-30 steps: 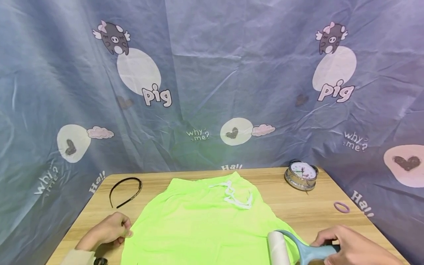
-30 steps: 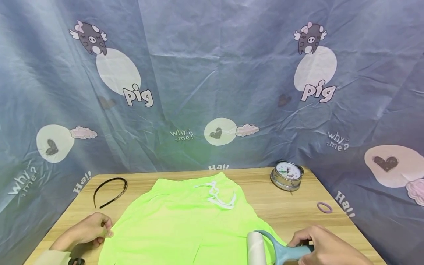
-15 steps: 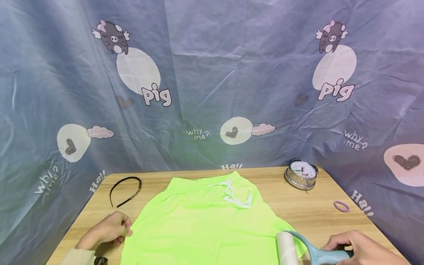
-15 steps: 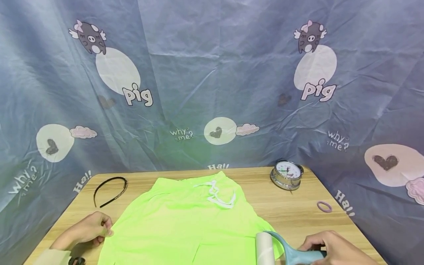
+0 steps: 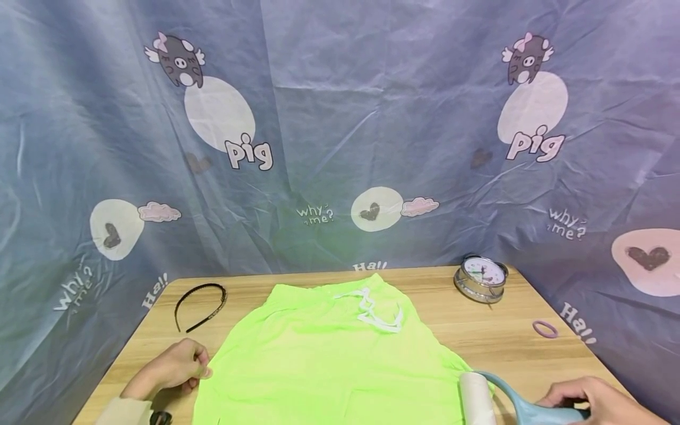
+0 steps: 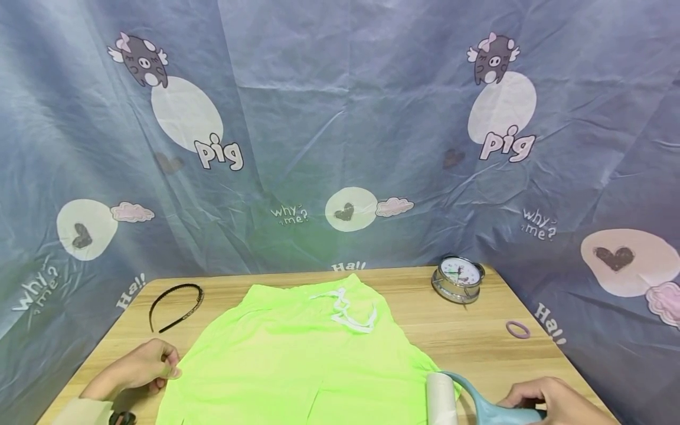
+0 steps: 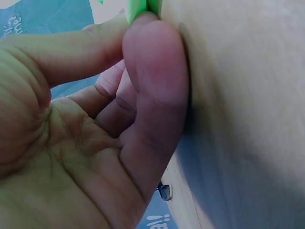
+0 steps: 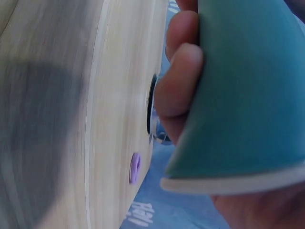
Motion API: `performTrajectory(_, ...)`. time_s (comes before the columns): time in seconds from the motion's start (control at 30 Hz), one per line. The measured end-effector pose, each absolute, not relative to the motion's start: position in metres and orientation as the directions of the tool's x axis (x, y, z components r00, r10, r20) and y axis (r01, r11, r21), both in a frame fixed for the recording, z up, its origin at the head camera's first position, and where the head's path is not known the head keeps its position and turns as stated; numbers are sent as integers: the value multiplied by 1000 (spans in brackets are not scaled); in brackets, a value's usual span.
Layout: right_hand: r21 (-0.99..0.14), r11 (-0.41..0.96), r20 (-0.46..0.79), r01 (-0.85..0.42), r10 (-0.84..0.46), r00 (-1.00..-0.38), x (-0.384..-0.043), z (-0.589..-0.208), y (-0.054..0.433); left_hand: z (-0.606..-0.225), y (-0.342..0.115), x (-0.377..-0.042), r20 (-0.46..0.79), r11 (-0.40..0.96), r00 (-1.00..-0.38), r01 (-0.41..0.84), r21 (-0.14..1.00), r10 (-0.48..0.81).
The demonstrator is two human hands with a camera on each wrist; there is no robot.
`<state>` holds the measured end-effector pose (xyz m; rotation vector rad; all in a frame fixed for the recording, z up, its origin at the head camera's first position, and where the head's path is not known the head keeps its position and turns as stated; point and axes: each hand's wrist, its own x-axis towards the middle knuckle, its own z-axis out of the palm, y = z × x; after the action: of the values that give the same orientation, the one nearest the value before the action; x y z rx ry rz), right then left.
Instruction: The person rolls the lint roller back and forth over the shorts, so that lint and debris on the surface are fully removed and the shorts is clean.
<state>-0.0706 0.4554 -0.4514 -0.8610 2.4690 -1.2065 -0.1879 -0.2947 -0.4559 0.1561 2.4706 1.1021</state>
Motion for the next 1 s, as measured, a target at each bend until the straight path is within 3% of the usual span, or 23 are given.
performTrajectory(0.23,-750,467,76,-469,-644,-761,-70,-458,475,-456,-295,-189,-338,681,-900,-67,729,274)
performTrajectory(0.5,-803,472,-17,-363,-628,-778,-65,-463,491,-454,-293,-190,-354,684,-898,-86,725,263)
performTrajectory(0.83,-804,452,12,-386,-637,-771,-59,-472,510,-455,-295,-189,-362,677,-894,-97,730,263)
performTrajectory(1.0,-814,482,-45,-324,-609,-792,-55,-472,510,-455,-297,-190,-366,673,-891,-97,733,270)
